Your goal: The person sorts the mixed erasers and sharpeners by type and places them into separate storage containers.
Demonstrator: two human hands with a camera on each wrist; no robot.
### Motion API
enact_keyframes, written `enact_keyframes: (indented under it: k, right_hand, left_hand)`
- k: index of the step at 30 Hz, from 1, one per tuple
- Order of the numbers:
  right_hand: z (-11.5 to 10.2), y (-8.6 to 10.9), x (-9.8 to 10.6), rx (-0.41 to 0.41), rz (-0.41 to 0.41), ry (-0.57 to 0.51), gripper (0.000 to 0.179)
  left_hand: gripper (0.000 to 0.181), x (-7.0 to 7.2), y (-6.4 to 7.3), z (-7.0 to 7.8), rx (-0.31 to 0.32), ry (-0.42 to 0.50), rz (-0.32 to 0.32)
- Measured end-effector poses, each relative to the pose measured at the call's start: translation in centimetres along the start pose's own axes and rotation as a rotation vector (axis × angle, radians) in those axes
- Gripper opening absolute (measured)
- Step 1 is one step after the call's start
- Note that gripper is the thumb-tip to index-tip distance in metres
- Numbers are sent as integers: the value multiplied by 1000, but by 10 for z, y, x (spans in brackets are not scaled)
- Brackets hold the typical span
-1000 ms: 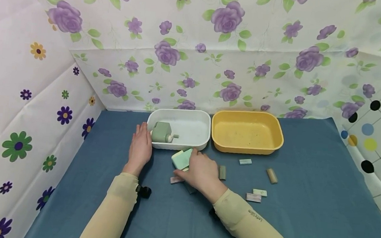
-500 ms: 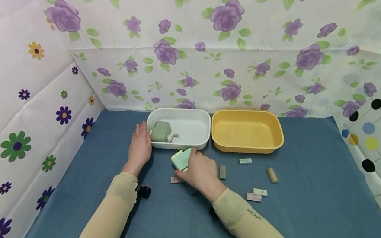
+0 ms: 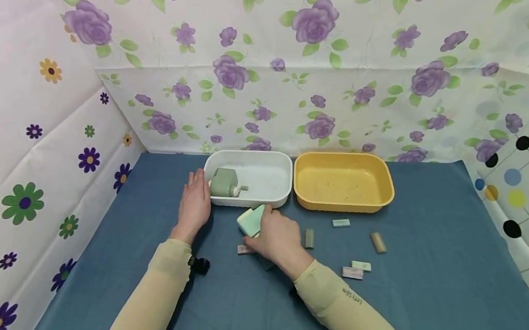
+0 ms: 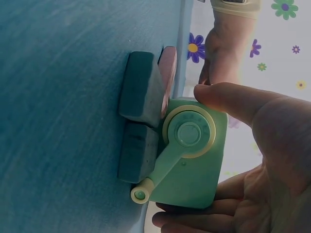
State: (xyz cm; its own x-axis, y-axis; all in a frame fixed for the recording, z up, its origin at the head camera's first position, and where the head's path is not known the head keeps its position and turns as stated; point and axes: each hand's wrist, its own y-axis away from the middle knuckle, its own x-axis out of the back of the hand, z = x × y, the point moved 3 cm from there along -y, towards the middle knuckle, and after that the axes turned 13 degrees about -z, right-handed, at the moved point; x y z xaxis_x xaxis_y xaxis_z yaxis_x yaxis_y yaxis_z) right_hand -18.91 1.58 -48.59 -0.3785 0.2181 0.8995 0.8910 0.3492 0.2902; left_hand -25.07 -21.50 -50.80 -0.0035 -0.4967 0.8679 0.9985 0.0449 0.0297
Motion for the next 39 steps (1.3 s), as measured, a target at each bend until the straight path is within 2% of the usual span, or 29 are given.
enact_keyframes:
  k: [23,34,39]
  right_hand:
    - [-2,-3,-1,-9,-2,19,99]
    - [-2,-3,2,13,0,10,90]
    - [-4,-3,3,38,-9,11,93]
  left_hand:
    - [54,1,0,0,-4,4,3]
    - [53,1,2,3,-33,-6,32]
    - [52,0,1,2,-27,-11,32]
